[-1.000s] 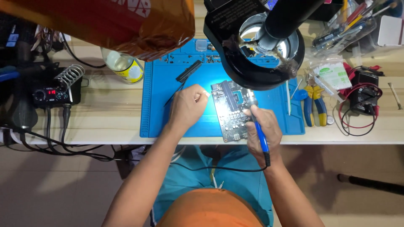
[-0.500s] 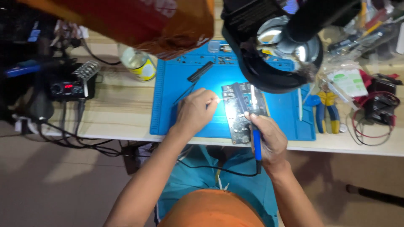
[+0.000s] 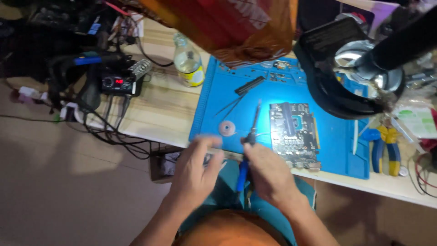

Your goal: Repairing a circuit board by soldering and manipulating small components under a magnifying lamp.

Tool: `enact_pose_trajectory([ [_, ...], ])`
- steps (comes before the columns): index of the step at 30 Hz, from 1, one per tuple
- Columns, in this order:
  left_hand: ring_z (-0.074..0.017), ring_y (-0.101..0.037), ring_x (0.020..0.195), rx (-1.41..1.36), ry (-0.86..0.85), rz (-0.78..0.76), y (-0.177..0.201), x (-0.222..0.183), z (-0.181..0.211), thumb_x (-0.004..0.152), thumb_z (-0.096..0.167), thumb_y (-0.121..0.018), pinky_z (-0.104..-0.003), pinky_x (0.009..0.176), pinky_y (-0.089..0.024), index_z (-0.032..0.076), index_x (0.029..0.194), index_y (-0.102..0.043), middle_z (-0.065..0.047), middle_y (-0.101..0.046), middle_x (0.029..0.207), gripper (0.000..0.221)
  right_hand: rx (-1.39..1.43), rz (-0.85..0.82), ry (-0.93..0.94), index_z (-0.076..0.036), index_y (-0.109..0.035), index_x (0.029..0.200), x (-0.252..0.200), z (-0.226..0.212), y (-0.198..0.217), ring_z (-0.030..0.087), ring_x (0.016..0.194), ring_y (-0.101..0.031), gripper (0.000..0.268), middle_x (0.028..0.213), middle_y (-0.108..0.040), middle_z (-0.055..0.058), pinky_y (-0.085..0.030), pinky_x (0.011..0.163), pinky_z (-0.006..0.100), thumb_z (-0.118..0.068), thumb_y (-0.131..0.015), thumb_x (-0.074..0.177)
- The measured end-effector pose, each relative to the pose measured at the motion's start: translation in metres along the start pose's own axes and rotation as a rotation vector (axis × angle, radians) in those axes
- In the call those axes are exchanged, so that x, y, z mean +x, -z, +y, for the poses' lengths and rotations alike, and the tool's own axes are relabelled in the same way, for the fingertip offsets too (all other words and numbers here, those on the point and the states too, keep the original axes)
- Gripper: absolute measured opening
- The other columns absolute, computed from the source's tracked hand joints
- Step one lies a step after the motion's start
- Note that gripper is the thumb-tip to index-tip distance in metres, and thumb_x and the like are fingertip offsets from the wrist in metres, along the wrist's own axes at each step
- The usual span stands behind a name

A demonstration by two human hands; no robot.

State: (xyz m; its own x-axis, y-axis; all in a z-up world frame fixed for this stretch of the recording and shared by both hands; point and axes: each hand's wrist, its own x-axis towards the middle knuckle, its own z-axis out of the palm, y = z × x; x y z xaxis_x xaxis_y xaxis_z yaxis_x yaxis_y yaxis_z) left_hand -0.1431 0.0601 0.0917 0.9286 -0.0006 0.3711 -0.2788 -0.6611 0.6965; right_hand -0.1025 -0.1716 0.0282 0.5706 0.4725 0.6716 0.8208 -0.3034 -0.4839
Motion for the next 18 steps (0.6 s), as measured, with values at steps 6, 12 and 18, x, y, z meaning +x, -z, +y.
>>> enact_pose_trajectory([
  [6,-0.0208,-0.083,0.098,-0.177,0.357,-0.133,0.019,-0.055,0.014,0.102,0.05,-0.066,-0.035,0.085,-0.063,0.014,0.152,-0.06,-0.004,-0.084,0.11,0.062,0.115,-0.179,0.146,0.006,-0.043,0.162,0.029,-0.035,-0.033,0.05,0.145,-0.064,0.05,0.16,-0.057,0.034,-0.051,0.127,0.066,0.005,-0.043,0.113],
  [12,-0.0331,-0.077,0.129,-0.011,0.442,0.031,0.022,-0.094,-0.03,0.104,0.039,-0.064,-0.043,0.1,-0.059,0.013,0.15,-0.065,-0.015,-0.081,0.138,0.053,0.149,-0.234,0.171,-0.003,-0.04,0.168,0.037,-0.061,-0.035,0.051,0.151,-0.062,0.055,0.171,-0.048,0.031,-0.055,0.123,0.059,-0.002,-0.051,0.114],
  [18,-0.0332,-0.08,0.102,0.24,0.616,0.146,0.106,-0.052,-0.021,0.102,0.037,-0.063,-0.047,0.09,-0.058,0.024,0.147,-0.069,-0.008,-0.086,0.114,0.046,0.522,-0.569,-0.172,-0.005,-0.062,0.146,0.004,-0.071,0.005,0.035,0.119,-0.075,0.039,0.135,-0.071,0.017,-0.059,0.1,0.045,-0.025,-0.063,0.112],
])
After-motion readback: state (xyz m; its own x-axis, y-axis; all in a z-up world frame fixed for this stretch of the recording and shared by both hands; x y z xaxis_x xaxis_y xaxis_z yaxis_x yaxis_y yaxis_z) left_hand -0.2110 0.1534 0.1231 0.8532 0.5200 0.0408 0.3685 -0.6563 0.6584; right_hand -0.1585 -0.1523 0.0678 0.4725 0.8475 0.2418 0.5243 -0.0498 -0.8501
